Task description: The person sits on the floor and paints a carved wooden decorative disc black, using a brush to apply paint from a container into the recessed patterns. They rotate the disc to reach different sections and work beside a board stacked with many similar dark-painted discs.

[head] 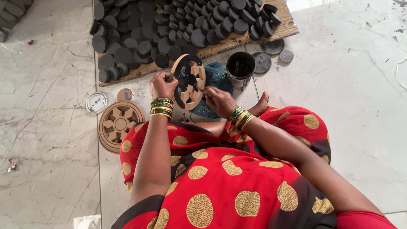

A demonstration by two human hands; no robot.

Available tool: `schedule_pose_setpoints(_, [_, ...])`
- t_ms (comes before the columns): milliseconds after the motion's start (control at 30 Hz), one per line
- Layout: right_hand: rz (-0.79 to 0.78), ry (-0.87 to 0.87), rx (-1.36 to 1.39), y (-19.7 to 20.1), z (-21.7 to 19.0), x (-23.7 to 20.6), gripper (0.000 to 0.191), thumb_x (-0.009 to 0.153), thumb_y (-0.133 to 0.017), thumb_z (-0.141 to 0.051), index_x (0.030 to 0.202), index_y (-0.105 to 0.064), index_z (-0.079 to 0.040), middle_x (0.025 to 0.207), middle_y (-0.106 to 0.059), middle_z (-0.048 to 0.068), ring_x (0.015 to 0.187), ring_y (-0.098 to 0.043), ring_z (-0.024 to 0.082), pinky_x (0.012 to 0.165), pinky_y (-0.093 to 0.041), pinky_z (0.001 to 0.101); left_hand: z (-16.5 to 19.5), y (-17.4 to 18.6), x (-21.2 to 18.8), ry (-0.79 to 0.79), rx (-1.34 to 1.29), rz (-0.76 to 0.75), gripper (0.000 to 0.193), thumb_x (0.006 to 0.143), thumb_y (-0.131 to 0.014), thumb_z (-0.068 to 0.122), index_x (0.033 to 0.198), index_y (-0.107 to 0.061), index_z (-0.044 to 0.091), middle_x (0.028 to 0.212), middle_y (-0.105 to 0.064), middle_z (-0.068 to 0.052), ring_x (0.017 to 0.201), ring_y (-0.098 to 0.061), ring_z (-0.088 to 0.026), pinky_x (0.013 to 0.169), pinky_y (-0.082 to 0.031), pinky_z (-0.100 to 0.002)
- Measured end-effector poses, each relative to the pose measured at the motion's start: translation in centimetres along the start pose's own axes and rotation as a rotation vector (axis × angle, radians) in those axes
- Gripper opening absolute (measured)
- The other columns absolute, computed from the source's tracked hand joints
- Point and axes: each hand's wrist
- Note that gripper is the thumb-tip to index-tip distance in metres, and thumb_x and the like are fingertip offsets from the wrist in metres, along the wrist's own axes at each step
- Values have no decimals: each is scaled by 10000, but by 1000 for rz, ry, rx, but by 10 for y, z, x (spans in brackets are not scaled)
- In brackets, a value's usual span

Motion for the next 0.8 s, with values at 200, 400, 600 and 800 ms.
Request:
schedule_pose_setpoints(200, [87, 10, 89, 3, 4, 6, 154, 951, -646, -12, 1090, -581, 1, 1232, -695, 176, 891, -764, 293, 748, -623, 348, 1, -2, -2, -23, -4, -8, 225, 773, -829, 171, 908, -758, 6, 927, -713, -95, 747, -704, -234, 723, -569, -381])
schedule_pose_setpoints(400, [47, -30, 92, 6, -6, 7, 160, 923, -663, -12, 1065, -588, 1, 1178, -710, 176, 872, -762, 299, 731, -621, 363, 6, -5, 1, -50, 19, 1, 238, 747, -837, 169, 911, -761, 13, 915, -723, -93, 766, -709, -236, 731, -570, -384])
schedule_pose_setpoints(600, [131, 40, 87, 9, -8, 8, 167, 944, -653, -9, 1094, -580, -5, 1198, -696, 174, 951, -751, 322, 784, -620, 371, 4, -5, -1, -29, -20, 1, 221, 762, -835, 178, 899, -757, 23, 955, -714, -87, 776, -707, -231, 725, -569, -379])
schedule_pose_setpoints(800, [27, -29, 59, 5, -10, 4, 169, 920, -668, -21, 1068, -588, -3, 1152, -709, 173, 886, -746, 324, 740, -605, 386, 6, -4, 2, -27, -3, -2, 234, 751, -835, 181, 906, -757, 24, 933, -720, -86, 773, -714, -229, 736, -572, -383])
Point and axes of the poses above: each hand's wrist, its own x-axis towards the middle knuckle, its own y-axis out of the back of the hand, z = x × y
